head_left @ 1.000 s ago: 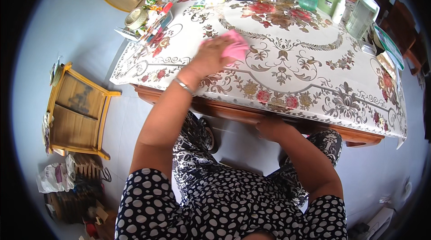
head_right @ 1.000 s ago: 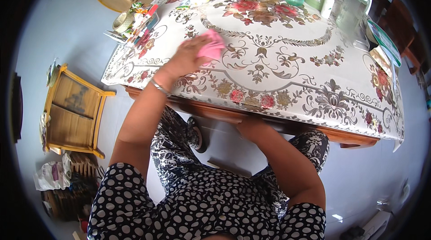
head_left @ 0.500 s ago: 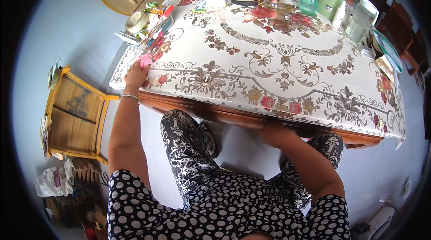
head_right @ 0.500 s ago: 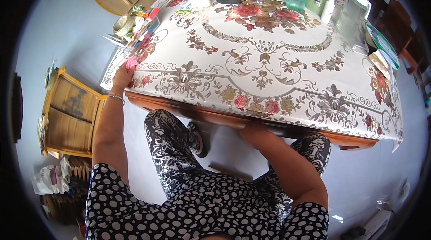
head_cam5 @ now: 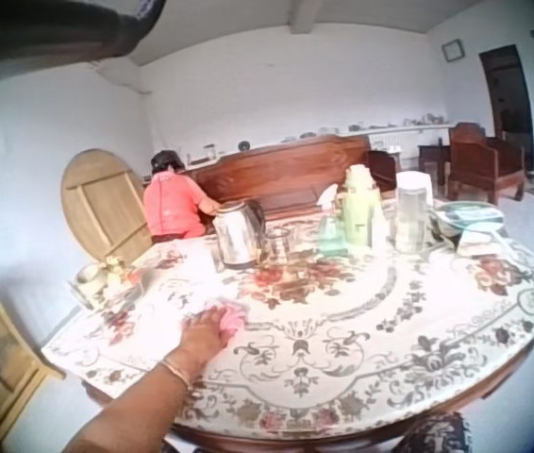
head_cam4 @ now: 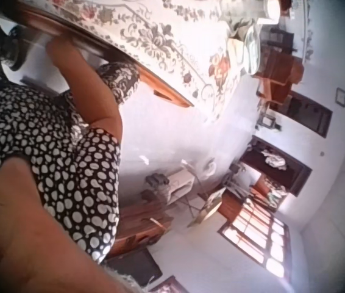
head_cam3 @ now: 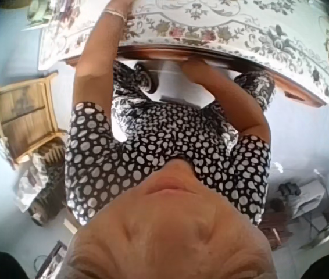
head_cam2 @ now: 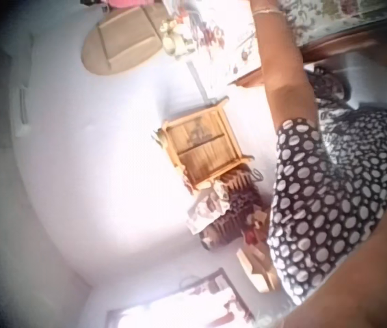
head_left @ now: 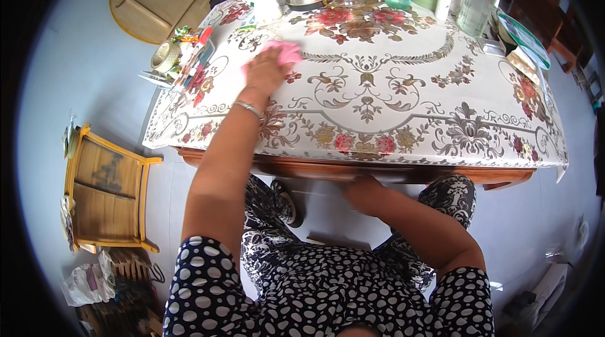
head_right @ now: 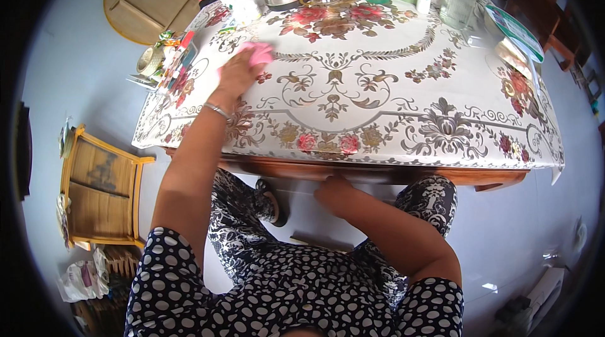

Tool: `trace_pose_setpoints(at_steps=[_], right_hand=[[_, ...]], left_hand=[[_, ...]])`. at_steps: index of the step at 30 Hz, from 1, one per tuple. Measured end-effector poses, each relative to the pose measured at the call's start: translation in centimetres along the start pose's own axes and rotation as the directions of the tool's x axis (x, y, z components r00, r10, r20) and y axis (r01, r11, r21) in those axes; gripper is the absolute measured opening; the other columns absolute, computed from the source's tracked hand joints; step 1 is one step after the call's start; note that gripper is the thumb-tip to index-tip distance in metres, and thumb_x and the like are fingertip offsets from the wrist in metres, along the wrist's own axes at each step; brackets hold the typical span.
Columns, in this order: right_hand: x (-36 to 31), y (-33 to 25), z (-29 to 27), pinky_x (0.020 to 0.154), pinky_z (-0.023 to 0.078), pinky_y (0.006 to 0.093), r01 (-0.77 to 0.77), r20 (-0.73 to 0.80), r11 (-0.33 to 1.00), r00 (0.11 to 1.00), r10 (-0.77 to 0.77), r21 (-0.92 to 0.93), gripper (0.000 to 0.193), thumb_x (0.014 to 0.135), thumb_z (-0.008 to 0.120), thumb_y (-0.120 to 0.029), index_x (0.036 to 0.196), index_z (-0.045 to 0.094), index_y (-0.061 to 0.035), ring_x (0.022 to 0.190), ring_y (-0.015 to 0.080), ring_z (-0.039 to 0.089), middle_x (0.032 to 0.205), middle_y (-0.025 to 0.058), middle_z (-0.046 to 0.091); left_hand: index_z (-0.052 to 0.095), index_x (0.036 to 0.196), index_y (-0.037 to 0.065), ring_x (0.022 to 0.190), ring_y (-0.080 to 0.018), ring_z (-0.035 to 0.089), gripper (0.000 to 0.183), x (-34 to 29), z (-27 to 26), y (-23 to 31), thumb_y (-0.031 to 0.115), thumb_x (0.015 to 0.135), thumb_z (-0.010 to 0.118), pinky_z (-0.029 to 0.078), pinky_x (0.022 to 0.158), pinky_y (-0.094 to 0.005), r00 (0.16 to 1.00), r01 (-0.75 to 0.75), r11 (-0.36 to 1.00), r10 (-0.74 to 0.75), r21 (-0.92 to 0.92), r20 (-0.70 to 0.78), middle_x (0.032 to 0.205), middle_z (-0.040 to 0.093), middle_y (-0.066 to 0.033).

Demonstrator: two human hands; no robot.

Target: The person sits on the floor and wipes a floral-patterned tablecloth with a pink cloth. They move the cloth in circular and back-and-forth motions across the surface, working around various items placed on the table.

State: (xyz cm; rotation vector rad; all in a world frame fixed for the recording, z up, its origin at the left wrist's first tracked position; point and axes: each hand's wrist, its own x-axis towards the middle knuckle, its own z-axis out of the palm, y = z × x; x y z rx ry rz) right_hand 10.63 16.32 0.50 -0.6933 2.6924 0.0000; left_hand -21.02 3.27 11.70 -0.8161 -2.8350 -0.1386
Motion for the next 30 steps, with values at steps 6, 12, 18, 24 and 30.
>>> trace_pose_setpoints(at_steps=[6, 12, 18, 24, 30], right_hand=[[-0.6, 0.3, -0.3, 0.085, 0.047, 0.0417, -0.008, 0.016, 0.999, 1.0, 0.007, 0.036, 0.014, 0.078, 0.058, -0.011, 0.085, 0.07, -0.0092, 0.093, 0.0275, 0.064, 0.092, 0.0104, 0.069], [0.0, 1.2, -0.3, 0.083, 0.047, 0.0428, -0.012, -0.001, 0.995, 1.0, 0.012, 0.099, 0.025, 0.081, 0.057, -0.021, 0.098, 0.066, -0.0045, 0.089, 0.0308, 0.063, 0.092, 0.0162, 0.066], [0.7, 1.5, 0.2, 0.086, 0.046, 0.043, 0.155, -0.479, 0.683, 0.82, 0.314, 0.714, 0.03, 0.082, 0.06, -0.027, 0.102, 0.066, -0.004, 0.094, 0.0326, 0.062, 0.097, 0.0164, 0.065], [-1.3, 2.2, -0.9, 0.089, 0.046, 0.0433, 0.005, -0.282, 0.983, 0.958, 0.047, 0.181, 0.035, 0.083, 0.063, -0.031, 0.105, 0.065, -0.0036, 0.098, 0.0338, 0.061, 0.101, 0.0162, 0.065], [-1.4, 1.4, -3.0, 0.094, 0.043, 0.0447, -0.082, -0.02, 0.995, 0.996, 0.083, 0.051, 0.039, 0.081, 0.064, -0.035, 0.105, 0.066, -0.0045, 0.103, 0.0329, 0.06, 0.105, 0.0165, 0.064]], left_hand=[[0.036, 0.141, 0.012, 0.13, -0.0289, 0.037, 0.063, 0.6, 1.0, 15.9, 0.042, 0.088, 0.052, 0.03, 0.105, -0.0481, 0.915, -0.4, 0.917, 0.4, 0.006, -0.047, 0.142, 0.039, -0.0107], [0.041, 0.137, 0.013, 0.133, -0.0278, 0.033, 0.059, -5.4, -1.6, 30.2, 0.036, 0.085, 0.058, 0.024, 0.108, -0.0475, 0.765, -0.63, 0.74, 0.643, -0.236, -0.03, 0.143, 0.038, -0.0073], [0.043, 0.136, 0.015, 0.135, -0.026, 0.03, 0.062, -10.9, -2.7, 32.6, 0.032, 0.081, 0.065, 0.021, 0.11, -0.0477, 0.554, -0.81, 0.489, 0.818, -0.324, -0.152, 0.144, 0.038, -0.0055], [0.043, 0.136, 0.015, 0.136, -0.0252, 0.029, 0.065, -10.7, -3.0, 24.2, 0.033, 0.078, 0.067, 0.023, 0.11, -0.0451, 0.62, -0.775, 0.573, 0.771, -0.266, -0.145, 0.144, 0.038, -0.0071], [0.046, 0.134, 0.013, 0.131, -0.0271, 0.037, 0.064, -13.2, -4.8, 12.4, 0.029, 0.077, 0.069, 0.028, 0.109, -0.0437, 0.8, -0.6, 0.781, 0.58, -0.171, -0.154, 0.143, 0.04, -0.009]])
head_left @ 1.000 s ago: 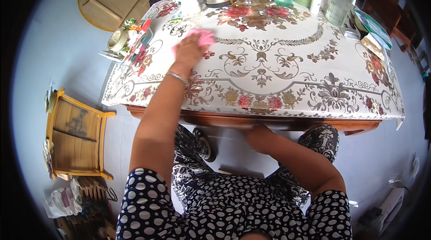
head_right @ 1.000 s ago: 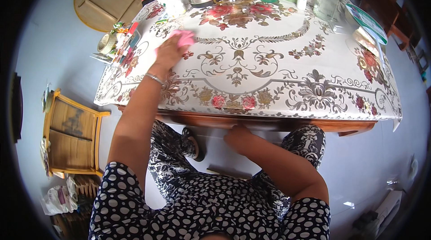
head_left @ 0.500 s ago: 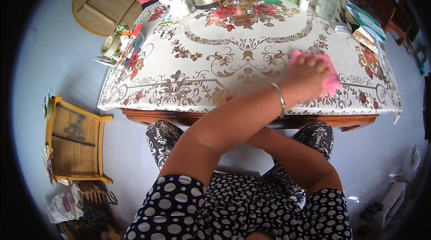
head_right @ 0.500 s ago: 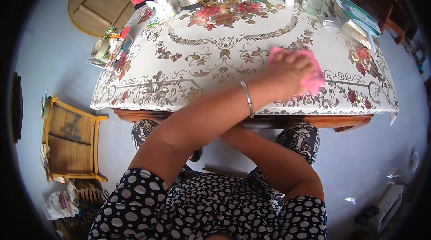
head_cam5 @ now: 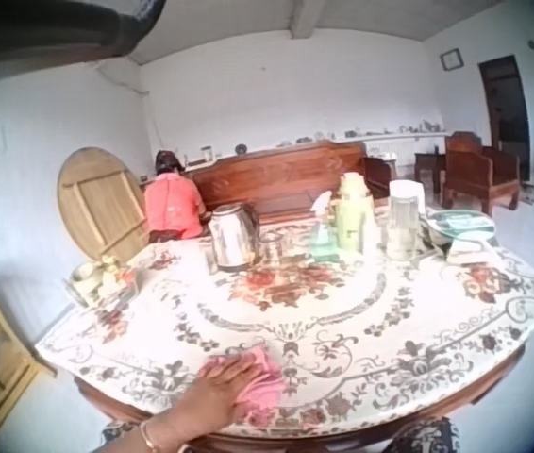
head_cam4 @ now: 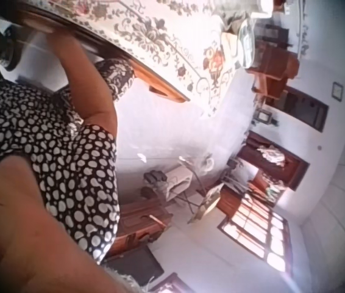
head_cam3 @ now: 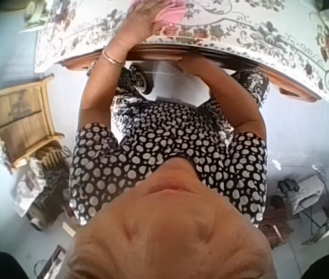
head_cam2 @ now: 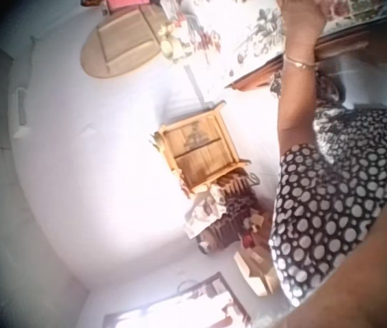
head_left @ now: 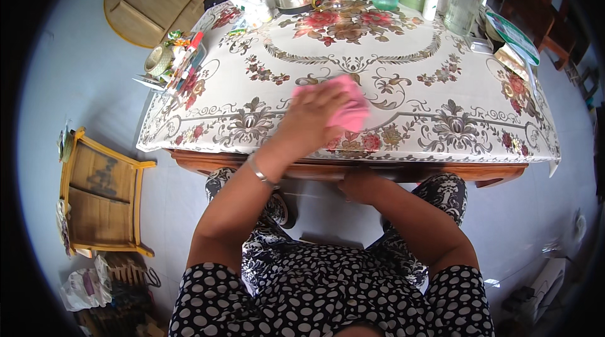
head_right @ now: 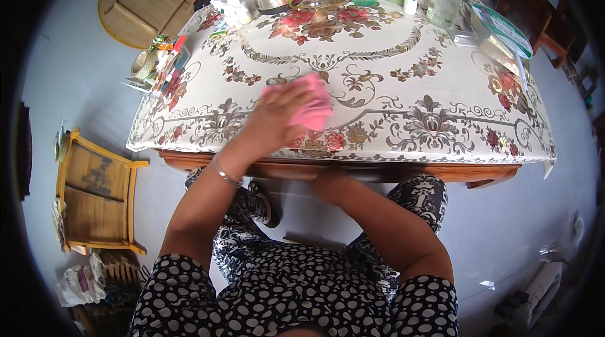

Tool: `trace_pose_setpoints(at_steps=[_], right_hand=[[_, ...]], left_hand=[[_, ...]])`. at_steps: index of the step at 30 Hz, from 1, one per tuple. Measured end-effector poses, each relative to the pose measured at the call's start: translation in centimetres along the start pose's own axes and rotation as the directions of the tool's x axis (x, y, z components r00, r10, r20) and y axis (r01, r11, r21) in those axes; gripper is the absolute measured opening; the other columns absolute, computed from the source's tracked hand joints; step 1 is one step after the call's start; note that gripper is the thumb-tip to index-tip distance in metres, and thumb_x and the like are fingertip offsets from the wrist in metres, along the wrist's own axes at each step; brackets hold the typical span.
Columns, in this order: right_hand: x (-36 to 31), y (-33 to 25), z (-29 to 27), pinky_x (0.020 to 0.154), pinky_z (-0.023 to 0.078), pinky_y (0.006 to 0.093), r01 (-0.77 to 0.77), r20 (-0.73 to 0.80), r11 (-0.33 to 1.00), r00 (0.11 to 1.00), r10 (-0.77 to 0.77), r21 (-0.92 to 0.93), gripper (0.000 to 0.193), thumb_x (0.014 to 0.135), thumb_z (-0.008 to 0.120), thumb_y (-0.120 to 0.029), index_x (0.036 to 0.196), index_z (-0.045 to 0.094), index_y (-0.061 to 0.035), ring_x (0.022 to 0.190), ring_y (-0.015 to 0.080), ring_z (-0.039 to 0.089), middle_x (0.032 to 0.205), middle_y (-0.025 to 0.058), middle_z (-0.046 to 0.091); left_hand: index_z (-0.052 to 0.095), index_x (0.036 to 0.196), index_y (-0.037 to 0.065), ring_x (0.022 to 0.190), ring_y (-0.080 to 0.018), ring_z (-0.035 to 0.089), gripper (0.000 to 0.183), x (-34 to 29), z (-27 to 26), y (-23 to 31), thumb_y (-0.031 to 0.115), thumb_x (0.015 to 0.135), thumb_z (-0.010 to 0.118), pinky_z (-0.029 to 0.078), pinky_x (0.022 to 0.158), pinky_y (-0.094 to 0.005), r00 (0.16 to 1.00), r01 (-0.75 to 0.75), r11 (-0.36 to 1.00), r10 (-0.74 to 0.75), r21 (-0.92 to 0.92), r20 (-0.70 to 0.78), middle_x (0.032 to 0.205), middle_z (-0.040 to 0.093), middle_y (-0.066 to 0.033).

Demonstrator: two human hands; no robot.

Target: The person sits on the floor and wipes a floral-patterned tablecloth with a pink cloth. They move the cloth in circular and back-and-forth motions across the surface, working around various items placed on the table.

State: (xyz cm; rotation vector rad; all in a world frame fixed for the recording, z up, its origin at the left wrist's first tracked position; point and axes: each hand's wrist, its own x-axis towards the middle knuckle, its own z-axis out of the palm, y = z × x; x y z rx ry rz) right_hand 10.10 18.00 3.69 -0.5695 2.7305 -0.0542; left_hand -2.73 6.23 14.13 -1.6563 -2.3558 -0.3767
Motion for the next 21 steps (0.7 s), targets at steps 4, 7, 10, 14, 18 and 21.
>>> trace_pose_setpoints(at_steps=[4, 7, 10, 14, 18, 21], right_hand=[[0.5, -0.6, -1.2, 0.101, 0.037, 0.0454, -0.071, 0.083, 0.971, 0.995, 0.053, 0.23, 0.039, 0.083, 0.06, -0.03, 0.11, 0.065, -0.0032, 0.111, 0.0346, 0.056, 0.113, 0.0202, 0.062], [1.9, 0.2, 2.8, 0.104, 0.034, 0.0448, -0.135, -0.009, 0.922, 0.989, 0.148, 0.363, 0.039, 0.085, 0.056, -0.024, 0.116, 0.062, -0.001, 0.115, 0.036, 0.053, 0.12, 0.0225, 0.058], [2.5, 0.3, 3.9, 0.108, 0.03, 0.0418, -0.128, -0.055, 0.926, 0.986, 0.158, 0.355, 0.046, 0.089, 0.046, -0.028, 0.125, 0.054, -0.0004, 0.122, 0.0357, 0.047, 0.129, 0.0238, 0.051], [2.4, 0.3, 3.7, 0.109, 0.025, 0.0431, -0.076, 0.044, 0.975, 0.997, 0.068, 0.208, 0.053, 0.097, 0.031, -0.036, 0.136, 0.042, -0.0027, 0.128, 0.0352, 0.041, 0.134, 0.0237, 0.046], [0.8, -0.9, 1.9, 0.105, 0.03, 0.0498, -0.034, -0.011, 0.988, 0.999, 0.036, 0.148, 0.042, 0.092, 0.038, -0.023, 0.127, 0.053, -0.004, 0.116, 0.0349, 0.053, 0.123, 0.0198, 0.057], [0.6, -1.3, 2.3, 0.098, 0.036, 0.0489, 0.025, 0.003, 1.0, 1.0, -0.025, 0.019, 0.032, 0.086, 0.045, -0.014, 0.11, 0.065, -0.0055, 0.105, 0.0318, 0.059, 0.111, 0.0152, 0.064]], left_hand=[[0.046, 0.134, 0.012, 0.13, -0.0235, 0.04, 0.06, -6.7, -2.2, -6.5, 0.027, 0.08, 0.067, 0.028, 0.108, -0.0437, 0.98, 0.197, 0.974, -0.191, 0.108, -0.063, 0.14, 0.043, -0.01], [0.05, 0.131, 0.01, 0.126, -0.027, 0.045, 0.056, -11.2, -4.0, -11.6, 0.029, 0.081, 0.067, 0.032, 0.105, -0.0408, 0.937, 0.341, 0.932, -0.325, 0.126, -0.128, 0.133, 0.051, -0.0131], [0.053, 0.127, 0.006, 0.122, -0.0306, 0.048, 0.053, -16.5, -5.9, -16.8, 0.033, 0.083, 0.065, 0.036, 0.102, -0.0413, 0.886, 0.456, 0.878, -0.432, 0.144, -0.17, 0.128, 0.054, -0.0154], [0.049, 0.131, 0.008, 0.122, -0.0336, 0.048, 0.059, -24.1, -7.3, -23.6, 0.04, 0.084, 0.061, 0.038, 0.101, -0.0429, 0.753, 0.658, 0.721, -0.621, 0.217, -0.218, 0.132, 0.051, -0.0157], [0.048, 0.131, 0.007, 0.122, -0.0351, 0.047, 0.06, -21.5, -7.7, -24.0, 0.043, 0.085, 0.058, 0.036, 0.102, -0.0432, 0.61, 0.788, 0.57, -0.773, 0.234, -0.174, 0.134, 0.048, -0.0193], [0.044, 0.134, 0.005, 0.127, -0.0332, 0.042, 0.061, -18.4, -6.3, -25.5, 0.044, 0.088, 0.053, 0.033, 0.105, -0.0424, 0.624, 0.772, 0.581, -0.77, 0.257, -0.134, 0.136, 0.045, -0.0198]])
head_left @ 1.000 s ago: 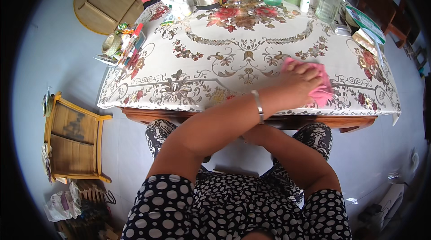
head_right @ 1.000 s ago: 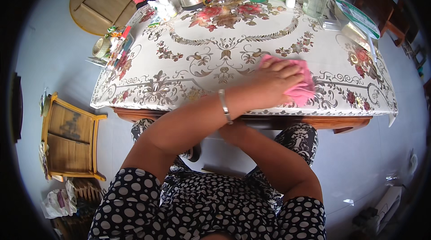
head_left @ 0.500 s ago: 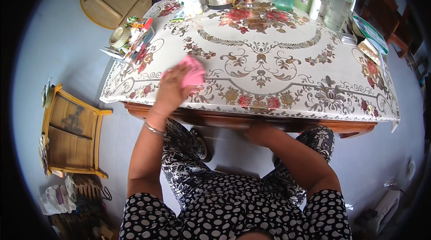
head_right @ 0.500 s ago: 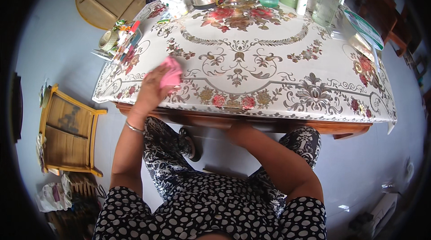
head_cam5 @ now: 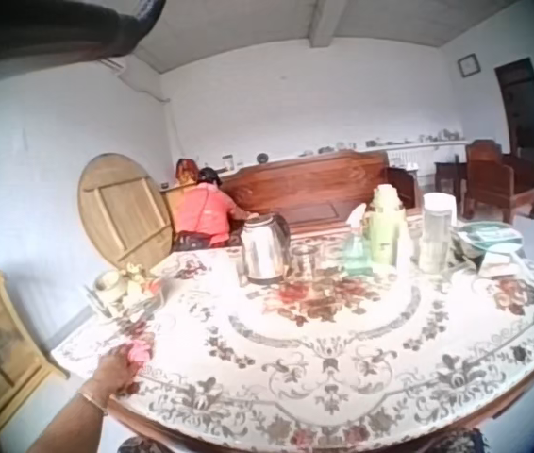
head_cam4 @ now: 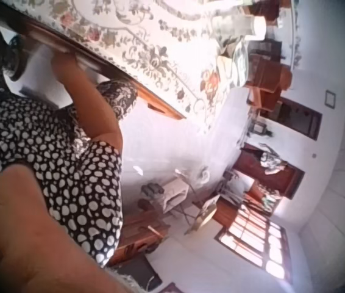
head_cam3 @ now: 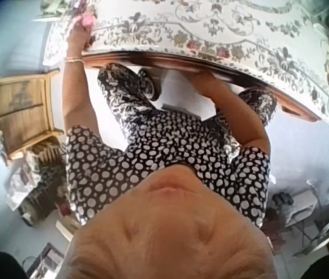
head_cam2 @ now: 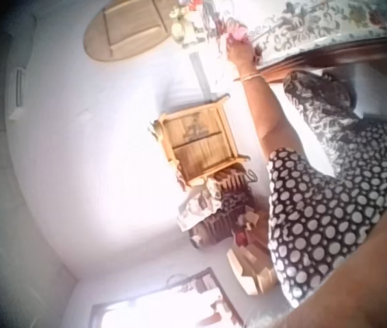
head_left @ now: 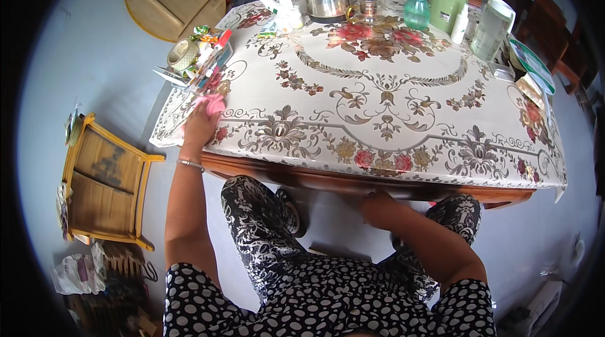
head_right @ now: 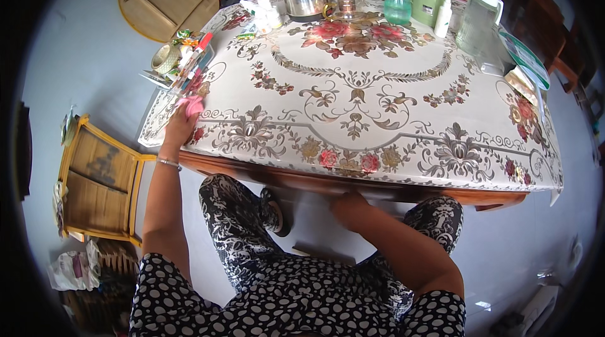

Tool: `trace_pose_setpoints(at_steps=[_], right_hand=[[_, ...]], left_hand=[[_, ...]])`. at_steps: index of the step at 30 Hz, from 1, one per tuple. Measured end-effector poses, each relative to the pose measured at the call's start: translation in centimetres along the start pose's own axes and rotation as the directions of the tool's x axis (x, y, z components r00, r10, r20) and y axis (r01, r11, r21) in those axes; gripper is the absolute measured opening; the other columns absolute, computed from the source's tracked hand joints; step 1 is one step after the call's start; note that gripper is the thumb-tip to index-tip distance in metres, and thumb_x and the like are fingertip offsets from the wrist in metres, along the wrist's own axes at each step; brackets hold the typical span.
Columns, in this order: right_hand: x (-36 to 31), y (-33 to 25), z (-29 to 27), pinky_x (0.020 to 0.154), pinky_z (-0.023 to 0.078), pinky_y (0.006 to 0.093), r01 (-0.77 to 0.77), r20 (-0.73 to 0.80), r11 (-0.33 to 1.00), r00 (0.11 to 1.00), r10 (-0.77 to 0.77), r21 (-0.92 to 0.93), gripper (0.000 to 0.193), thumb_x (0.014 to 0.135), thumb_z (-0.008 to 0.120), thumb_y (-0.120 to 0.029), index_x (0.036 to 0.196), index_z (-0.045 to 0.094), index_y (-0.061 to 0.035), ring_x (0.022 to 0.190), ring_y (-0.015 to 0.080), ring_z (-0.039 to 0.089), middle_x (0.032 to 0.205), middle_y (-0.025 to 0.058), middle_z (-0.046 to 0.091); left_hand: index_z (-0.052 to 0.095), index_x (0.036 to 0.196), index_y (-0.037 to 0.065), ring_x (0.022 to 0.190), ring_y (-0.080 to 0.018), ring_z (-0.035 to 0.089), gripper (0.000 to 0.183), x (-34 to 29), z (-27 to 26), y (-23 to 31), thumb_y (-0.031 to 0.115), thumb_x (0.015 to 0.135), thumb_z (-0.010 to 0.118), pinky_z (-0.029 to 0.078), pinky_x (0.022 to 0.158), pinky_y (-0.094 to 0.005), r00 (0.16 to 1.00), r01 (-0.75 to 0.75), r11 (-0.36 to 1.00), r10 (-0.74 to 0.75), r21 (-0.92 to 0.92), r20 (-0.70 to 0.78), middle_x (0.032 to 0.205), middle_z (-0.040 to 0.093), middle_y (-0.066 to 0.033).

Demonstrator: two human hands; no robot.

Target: The person sits on the floor and wipes a floral-patterned tablecloth with a pink cloth. They move the cloth in circular and back-and-forth motions across the surface, working around various items placed on the table.

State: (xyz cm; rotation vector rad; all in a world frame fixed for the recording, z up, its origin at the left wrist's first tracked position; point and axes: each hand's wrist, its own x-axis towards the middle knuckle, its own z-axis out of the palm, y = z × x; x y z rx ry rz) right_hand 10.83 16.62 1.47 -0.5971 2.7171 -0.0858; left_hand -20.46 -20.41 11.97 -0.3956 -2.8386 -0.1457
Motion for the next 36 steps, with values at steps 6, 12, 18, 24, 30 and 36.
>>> trace_pose_setpoints(at_steps=[6, 12, 18, 24, 30, 36], right_hand=[[-0.3, -0.3, -0.3, 0.087, 0.043, 0.0421, 0.046, 0.083, 0.999, 0.995, -0.048, 0.021, 0.02, 0.082, 0.051, -0.012, 0.088, 0.069, -0.0086, 0.097, 0.026, 0.062, 0.097, 0.0103, 0.067], [-0.7, 0.2, 0.2, 0.085, 0.044, 0.0412, 0.067, 0.036, 0.996, 0.997, -0.069, 0.061, 0.014, 0.08, 0.055, -0.015, 0.085, 0.066, -0.0077, 0.09, 0.0267, 0.061, 0.091, 0.0108, 0.065], [-1.3, -0.4, 0.3, 0.079, 0.044, 0.0396, 0.104, -0.114, 0.989, 0.989, -0.091, 0.107, 0.01, 0.075, 0.054, -0.012, 0.074, 0.063, -0.0075, 0.083, 0.0254, 0.061, 0.08, 0.0089, 0.064], [-1.8, -0.5, -0.2, 0.078, 0.044, 0.0387, 0.137, -0.218, 0.981, 0.97, -0.105, 0.14, 0.009, 0.075, 0.055, -0.013, 0.075, 0.063, -0.0078, 0.081, 0.0244, 0.06, 0.081, 0.0084, 0.063], [-2.0, 0.8, -0.9, 0.077, 0.048, 0.0432, 0.148, -0.13, 0.972, 0.984, -0.126, 0.183, 0.013, 0.076, 0.054, -0.012, 0.08, 0.063, -0.0036, 0.084, 0.0271, 0.061, 0.085, 0.0118, 0.063], [-0.6, 2.7, -0.6, 0.08, 0.053, 0.0455, -0.057, 0.072, 0.934, 0.997, 0.034, 0.352, 0.023, 0.082, 0.047, -0.01, 0.092, 0.066, 0.0006, 0.094, 0.0329, 0.064, 0.098, 0.0171, 0.065]], left_hand=[[0.032, 0.142, 0.008, 0.134, -0.0327, 0.032, 0.067, 6.3, 2.3, 7.4, 0.048, 0.09, 0.047, 0.025, 0.11, -0.0445, 0.995, 0.01, 0.998, -0.015, 0.062, 0.094, 0.146, 0.034, -0.0155], [0.033, 0.142, 0.009, 0.135, -0.0321, 0.032, 0.067, 11.7, 4.2, 14.3, 0.049, 0.09, 0.047, 0.025, 0.11, -0.045, 0.991, -0.083, 0.996, 0.081, 0.021, 0.106, 0.146, 0.033, -0.0142], [0.035, 0.14, 0.006, 0.133, -0.0286, 0.036, 0.068, 14.8, 5.9, 24.8, 0.049, 0.088, 0.049, 0.028, 0.109, -0.0384, 0.936, -0.337, 0.937, 0.344, -0.094, 0.077, 0.142, 0.04, -0.0146], [0.039, 0.137, 0.005, 0.128, -0.0258, 0.041, 0.065, 13.9, 7.2, 38.9, 0.047, 0.088, 0.051, 0.032, 0.107, -0.0373, 0.811, -0.584, 0.809, 0.584, -0.071, -0.022, 0.138, 0.044, -0.0149], [0.041, 0.136, 0.01, 0.13, -0.0268, 0.038, 0.064, 7.0, 4.5, 53.2, 0.044, 0.084, 0.058, 0.03, 0.107, -0.0409, 0.633, -0.745, 0.616, 0.774, -0.258, 0.022, 0.139, 0.043, -0.0112], [0.039, 0.139, 0.013, 0.132, -0.0274, 0.035, 0.069, 1.1, 3.7, 59.1, 0.047, 0.082, 0.058, 0.026, 0.108, -0.0445, 0.429, -0.87, 0.378, 0.896, -0.316, -0.11, 0.144, 0.039, -0.0069]])
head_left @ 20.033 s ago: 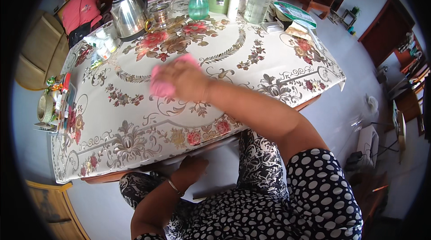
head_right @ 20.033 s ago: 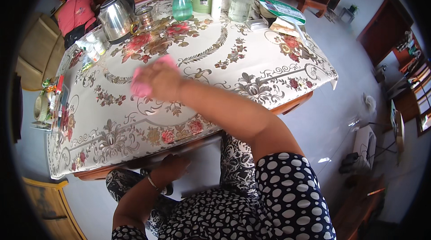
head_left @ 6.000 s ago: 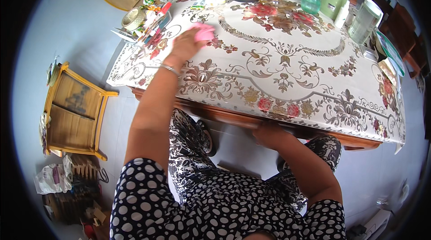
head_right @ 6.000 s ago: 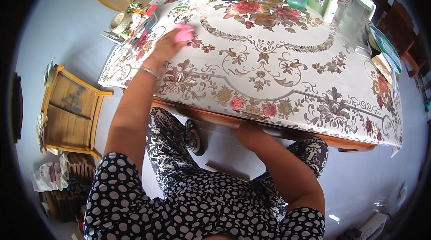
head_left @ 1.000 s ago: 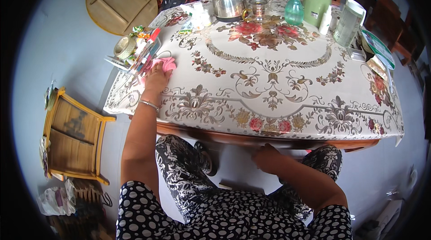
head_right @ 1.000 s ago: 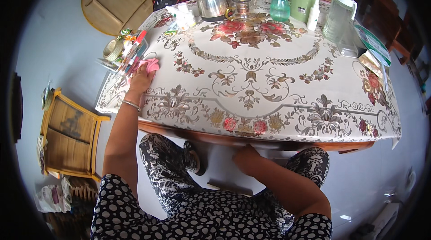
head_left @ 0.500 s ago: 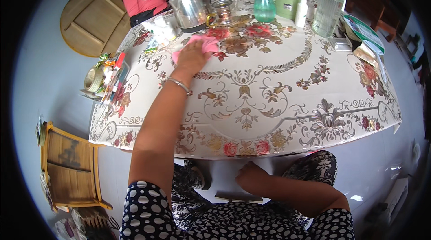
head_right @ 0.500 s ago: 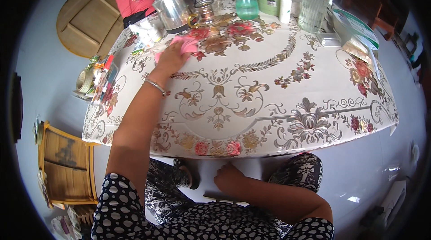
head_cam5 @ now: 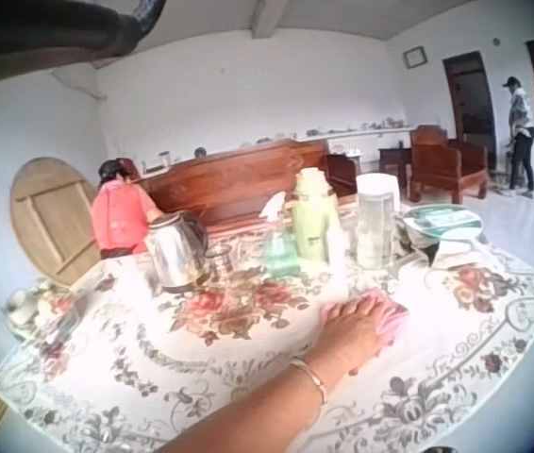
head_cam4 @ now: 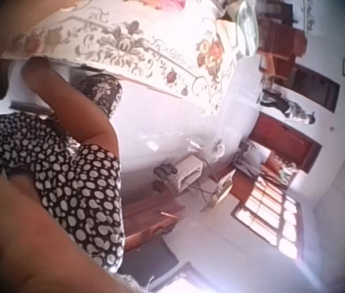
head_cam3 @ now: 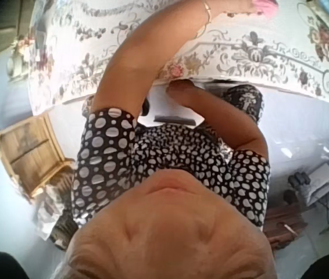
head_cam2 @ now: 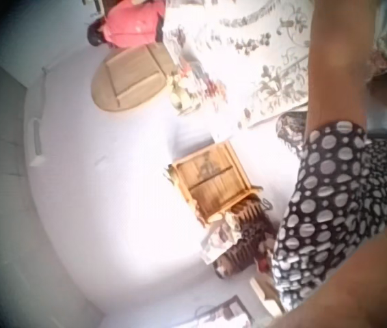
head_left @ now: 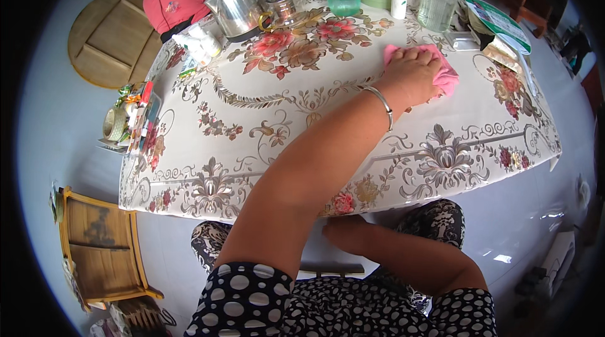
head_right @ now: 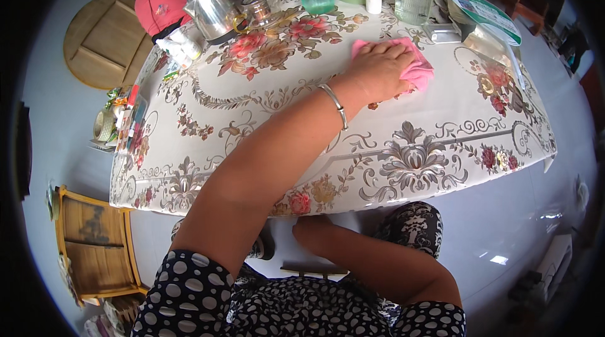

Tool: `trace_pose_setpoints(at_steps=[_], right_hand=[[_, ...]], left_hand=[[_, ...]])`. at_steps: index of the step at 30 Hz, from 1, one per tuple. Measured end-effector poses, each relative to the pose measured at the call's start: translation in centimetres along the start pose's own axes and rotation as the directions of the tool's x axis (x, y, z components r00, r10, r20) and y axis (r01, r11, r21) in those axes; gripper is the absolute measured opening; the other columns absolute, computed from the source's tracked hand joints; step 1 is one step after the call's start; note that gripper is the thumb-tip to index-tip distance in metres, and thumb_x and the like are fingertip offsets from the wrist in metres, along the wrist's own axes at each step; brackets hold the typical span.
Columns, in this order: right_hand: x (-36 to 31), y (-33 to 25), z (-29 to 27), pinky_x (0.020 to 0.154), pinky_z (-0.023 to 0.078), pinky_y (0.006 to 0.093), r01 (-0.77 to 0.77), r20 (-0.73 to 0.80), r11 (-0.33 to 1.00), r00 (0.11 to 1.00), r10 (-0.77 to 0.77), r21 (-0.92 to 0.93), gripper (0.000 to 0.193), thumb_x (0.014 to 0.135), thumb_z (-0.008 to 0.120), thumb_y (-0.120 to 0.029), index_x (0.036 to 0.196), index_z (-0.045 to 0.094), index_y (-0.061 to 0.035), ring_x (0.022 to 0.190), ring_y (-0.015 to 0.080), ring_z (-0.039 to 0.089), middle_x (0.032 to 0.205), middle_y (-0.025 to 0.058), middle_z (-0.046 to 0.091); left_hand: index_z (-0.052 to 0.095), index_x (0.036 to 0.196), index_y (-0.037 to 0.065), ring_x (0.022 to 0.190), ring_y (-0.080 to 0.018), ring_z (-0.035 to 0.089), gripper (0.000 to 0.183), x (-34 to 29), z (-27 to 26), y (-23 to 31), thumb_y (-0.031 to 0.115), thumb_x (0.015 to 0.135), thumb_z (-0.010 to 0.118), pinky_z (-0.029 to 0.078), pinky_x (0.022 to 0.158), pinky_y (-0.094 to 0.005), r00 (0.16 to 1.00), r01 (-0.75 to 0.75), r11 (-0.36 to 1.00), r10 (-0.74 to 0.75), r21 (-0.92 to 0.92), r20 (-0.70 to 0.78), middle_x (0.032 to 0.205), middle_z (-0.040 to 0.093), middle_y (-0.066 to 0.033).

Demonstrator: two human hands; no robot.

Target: The person sits on the floor and wipes a floral-patterned tablecloth with a pink cloth. They move the cloth in circular and back-and-forth motions across the surface, working around various items placed on the table.

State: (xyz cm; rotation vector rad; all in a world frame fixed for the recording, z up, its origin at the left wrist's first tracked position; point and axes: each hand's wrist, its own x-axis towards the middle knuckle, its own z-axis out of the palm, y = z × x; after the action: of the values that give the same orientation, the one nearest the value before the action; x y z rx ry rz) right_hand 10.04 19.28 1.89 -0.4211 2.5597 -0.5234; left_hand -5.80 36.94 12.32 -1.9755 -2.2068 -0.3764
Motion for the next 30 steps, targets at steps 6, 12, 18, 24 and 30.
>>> trace_pose_setpoints(at_steps=[6, 12, 18, 24, 30], right_hand=[[-0.4, 0.1, -0.9, 0.082, 0.052, 0.045, -0.074, 0.053, 0.997, 0.996, 0.072, 0.032, 0.028, 0.085, 0.044, -0.013, 0.095, 0.067, -0.0004, 0.097, 0.0326, 0.064, 0.102, 0.0187, 0.065], [1.5, 1.7, 2.9, 0.103, 0.036, 0.0473, -0.05, -0.069, 0.963, 0.997, 0.033, -0.264, 0.042, 0.088, 0.042, -0.013, 0.13, 0.049, -0.0086, 0.121, 0.0343, 0.048, 0.127, 0.022, 0.051], [1.5, 2.1, 3.2, 0.113, 0.017, 0.0456, -0.009, -0.433, 0.988, 0.898, 0.076, 0.155, 0.051, 0.094, 0.041, -0.026, 0.142, 0.033, -0.0135, 0.136, 0.0344, 0.024, 0.146, 0.0212, 0.028], [2.8, 2.4, 4.2, 0.114, 0.016, 0.0448, -0.163, -0.202, 0.974, 0.971, 0.129, -0.16, 0.061, 0.093, 0.041, -0.043, 0.142, 0.033, -0.007, 0.137, 0.0352, 0.023, 0.149, 0.0211, 0.024], [1.7, 1.3, 2.4, 0.113, 0.019, 0.0462, -0.071, -0.067, 0.942, 0.996, 0.052, -0.328, 0.052, 0.092, 0.041, -0.036, 0.131, 0.049, -0.0024, 0.132, 0.0359, 0.035, 0.138, 0.0252, 0.04]], left_hand=[[0.041, 0.138, 0.015, 0.131, -0.0272, 0.038, 0.068, -3.8, -2.0, -6.3, 0.046, 0.081, 0.059, 0.029, 0.108, -0.0423, 0.985, 0.175, 0.984, -0.174, 0.029, -0.019, 0.142, 0.041, -0.0076], [0.048, 0.13, 0.006, 0.119, -0.0307, 0.05, 0.06, -13.9, -4.8, -18.4, 0.045, 0.085, 0.058, 0.037, 0.102, -0.0394, 0.92, 0.37, 0.915, -0.337, 0.163, -0.199, 0.128, 0.053, -0.0166], [0.05, 0.129, 0.005, 0.12, -0.0293, 0.05, 0.062, -27.3, -9.7, -23.3, 0.046, 0.083, 0.059, 0.038, 0.102, -0.0377, 0.715, 0.692, 0.709, -0.647, 0.138, -0.264, 0.129, 0.054, -0.0144], [0.045, 0.135, 0.013, 0.127, -0.031, 0.042, 0.063, -37.7, -12.1, -25.2, 0.051, 0.085, 0.055, 0.034, 0.104, -0.0458, 0.572, 0.82, 0.549, -0.771, 0.164, -0.28, 0.138, 0.046, -0.0121], [0.043, 0.137, 0.015, 0.129, -0.032, 0.04, 0.064, -40.7, -12.1, -21.9, 0.054, 0.086, 0.05, 0.03, 0.104, -0.0503, 0.517, 0.853, 0.462, -0.809, 0.243, -0.278, 0.141, 0.043, -0.0097]])
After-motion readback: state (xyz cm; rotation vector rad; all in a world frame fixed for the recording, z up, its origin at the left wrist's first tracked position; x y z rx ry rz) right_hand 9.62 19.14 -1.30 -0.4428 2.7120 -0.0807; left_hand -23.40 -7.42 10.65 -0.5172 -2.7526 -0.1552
